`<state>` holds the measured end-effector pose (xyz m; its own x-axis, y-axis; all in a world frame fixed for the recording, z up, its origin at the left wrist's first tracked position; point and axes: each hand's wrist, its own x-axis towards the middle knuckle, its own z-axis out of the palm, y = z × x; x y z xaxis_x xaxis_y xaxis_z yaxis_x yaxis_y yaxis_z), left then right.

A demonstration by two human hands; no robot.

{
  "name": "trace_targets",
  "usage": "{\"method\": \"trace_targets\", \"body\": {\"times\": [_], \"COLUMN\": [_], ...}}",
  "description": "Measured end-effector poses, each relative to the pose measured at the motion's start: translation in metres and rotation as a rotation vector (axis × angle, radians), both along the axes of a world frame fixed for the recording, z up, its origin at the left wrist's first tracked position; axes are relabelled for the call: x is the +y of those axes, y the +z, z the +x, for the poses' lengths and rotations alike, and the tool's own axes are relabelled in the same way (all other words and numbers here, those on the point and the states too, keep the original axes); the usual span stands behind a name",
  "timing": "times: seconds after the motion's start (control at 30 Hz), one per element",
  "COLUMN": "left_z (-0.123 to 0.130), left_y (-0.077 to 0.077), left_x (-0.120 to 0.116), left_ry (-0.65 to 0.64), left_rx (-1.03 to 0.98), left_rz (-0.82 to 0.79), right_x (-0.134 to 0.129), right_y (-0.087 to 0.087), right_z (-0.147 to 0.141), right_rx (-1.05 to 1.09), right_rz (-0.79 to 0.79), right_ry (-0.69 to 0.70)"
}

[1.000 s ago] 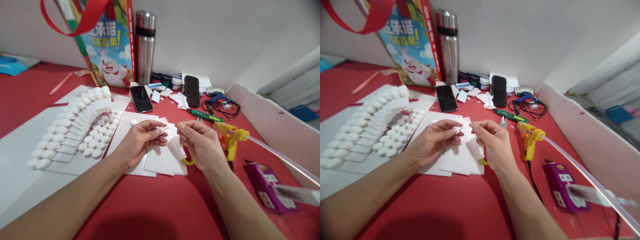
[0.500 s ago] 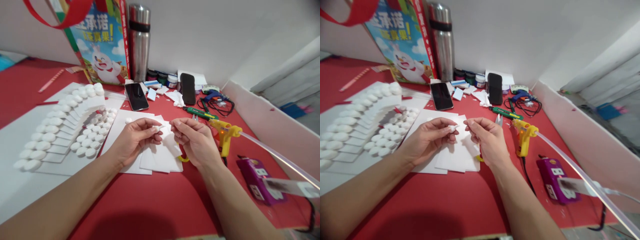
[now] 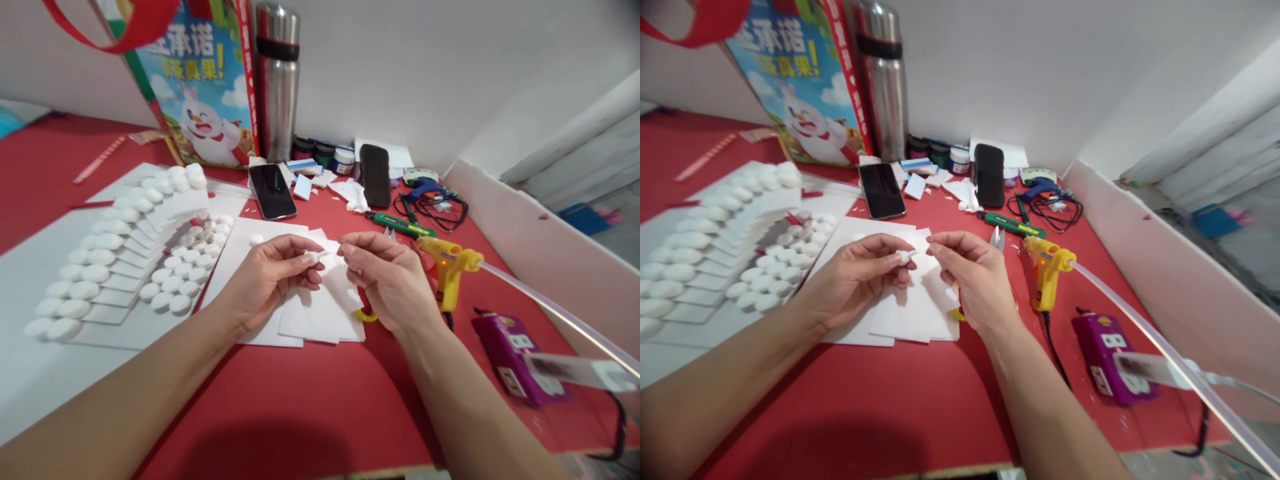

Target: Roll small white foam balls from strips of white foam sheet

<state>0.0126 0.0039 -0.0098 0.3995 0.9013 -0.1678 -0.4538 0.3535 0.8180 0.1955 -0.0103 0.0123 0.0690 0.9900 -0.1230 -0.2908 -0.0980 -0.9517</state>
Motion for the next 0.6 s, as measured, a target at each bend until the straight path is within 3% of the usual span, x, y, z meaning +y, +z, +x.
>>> {"method": "trace_targets", "body": {"times": [0.6], "left_z": [-0.0010], "left_y": [-0.0021], "left_x": [-0.0007], "left_ry": [-0.046], "left_rx": [-0.005], "left_rz": [0.024], "right_x": [0.0005], "right_y": [-0.0003], "right_z": [0.0008], "right_rx": [0.028], "right_rz": [0.012], "right_ry": [0.017]}}
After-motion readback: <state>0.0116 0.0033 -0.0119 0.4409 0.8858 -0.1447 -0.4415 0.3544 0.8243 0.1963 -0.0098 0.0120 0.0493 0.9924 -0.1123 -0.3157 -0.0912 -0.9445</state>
